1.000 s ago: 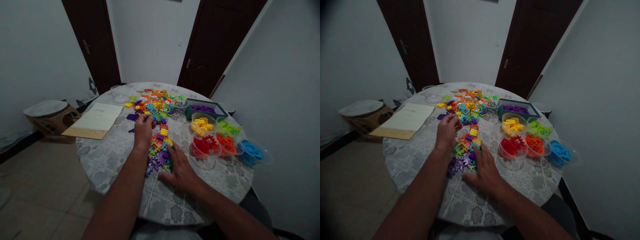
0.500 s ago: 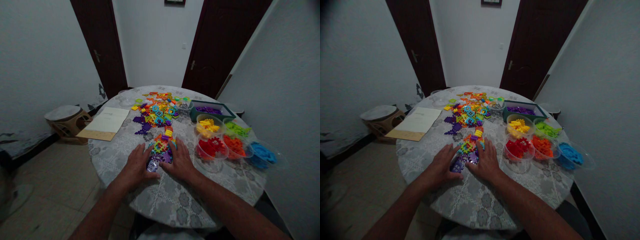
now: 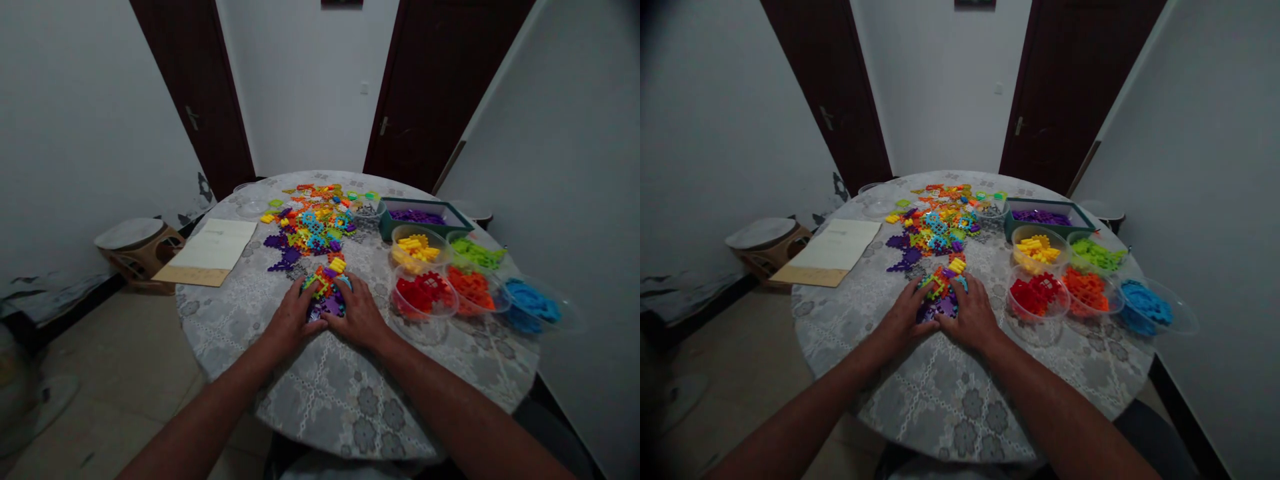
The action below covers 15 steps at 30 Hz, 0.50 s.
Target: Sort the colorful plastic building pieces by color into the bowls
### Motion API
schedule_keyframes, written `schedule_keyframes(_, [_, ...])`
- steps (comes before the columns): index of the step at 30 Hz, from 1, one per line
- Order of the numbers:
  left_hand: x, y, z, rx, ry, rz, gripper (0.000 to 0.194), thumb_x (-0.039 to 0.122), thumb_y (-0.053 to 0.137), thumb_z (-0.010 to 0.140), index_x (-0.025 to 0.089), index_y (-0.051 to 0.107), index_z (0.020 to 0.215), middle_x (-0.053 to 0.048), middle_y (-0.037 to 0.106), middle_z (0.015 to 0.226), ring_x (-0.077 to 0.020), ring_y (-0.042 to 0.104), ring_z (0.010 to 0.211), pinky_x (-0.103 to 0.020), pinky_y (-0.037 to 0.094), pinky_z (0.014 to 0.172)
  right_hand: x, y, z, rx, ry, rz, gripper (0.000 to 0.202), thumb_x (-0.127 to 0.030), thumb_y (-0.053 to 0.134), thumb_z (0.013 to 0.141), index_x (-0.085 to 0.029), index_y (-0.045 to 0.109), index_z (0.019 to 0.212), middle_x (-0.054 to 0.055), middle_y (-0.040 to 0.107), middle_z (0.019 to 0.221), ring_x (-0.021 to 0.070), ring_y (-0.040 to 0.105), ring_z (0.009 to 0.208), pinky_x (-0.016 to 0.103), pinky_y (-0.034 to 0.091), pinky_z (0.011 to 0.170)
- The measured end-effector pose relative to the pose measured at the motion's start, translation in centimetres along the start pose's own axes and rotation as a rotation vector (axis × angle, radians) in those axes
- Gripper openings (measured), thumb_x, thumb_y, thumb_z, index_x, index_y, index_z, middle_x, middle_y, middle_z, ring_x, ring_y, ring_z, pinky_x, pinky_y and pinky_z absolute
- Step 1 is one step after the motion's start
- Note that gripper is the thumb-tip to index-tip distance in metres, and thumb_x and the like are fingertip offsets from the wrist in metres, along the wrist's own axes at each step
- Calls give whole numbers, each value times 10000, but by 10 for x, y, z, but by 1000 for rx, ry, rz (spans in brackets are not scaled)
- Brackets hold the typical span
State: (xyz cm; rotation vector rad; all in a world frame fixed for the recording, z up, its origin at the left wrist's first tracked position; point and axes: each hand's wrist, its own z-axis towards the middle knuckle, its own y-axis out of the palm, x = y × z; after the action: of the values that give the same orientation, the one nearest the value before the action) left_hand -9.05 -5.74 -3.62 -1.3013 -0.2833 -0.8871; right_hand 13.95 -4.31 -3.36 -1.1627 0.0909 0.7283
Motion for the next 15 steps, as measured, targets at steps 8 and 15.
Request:
schedule_keyframes(8, [28, 14, 20, 234, -273, -440, 798, 118, 717, 749, 220, 564, 1525, -177, 511, 1604, -348, 573, 1416, -514, 434, 1216, 3, 6, 0, 81, -1, -1, 804, -520, 811, 829, -184, 566, 1517, 228, 444, 1600, 417, 429, 1465, 620, 393, 1219])
schedule_keyframes(15, [61, 21, 42, 374, -472, -727, 515, 218, 736, 809, 218, 675, 1320, -105, 780, 1177, -280, 736, 1102, -428, 532, 1055, 4, 6, 5, 194, 106, 124, 541, -432, 730, 900, -136, 693, 1351, 228, 542, 1526, 370, 499, 1424, 560, 418, 1220])
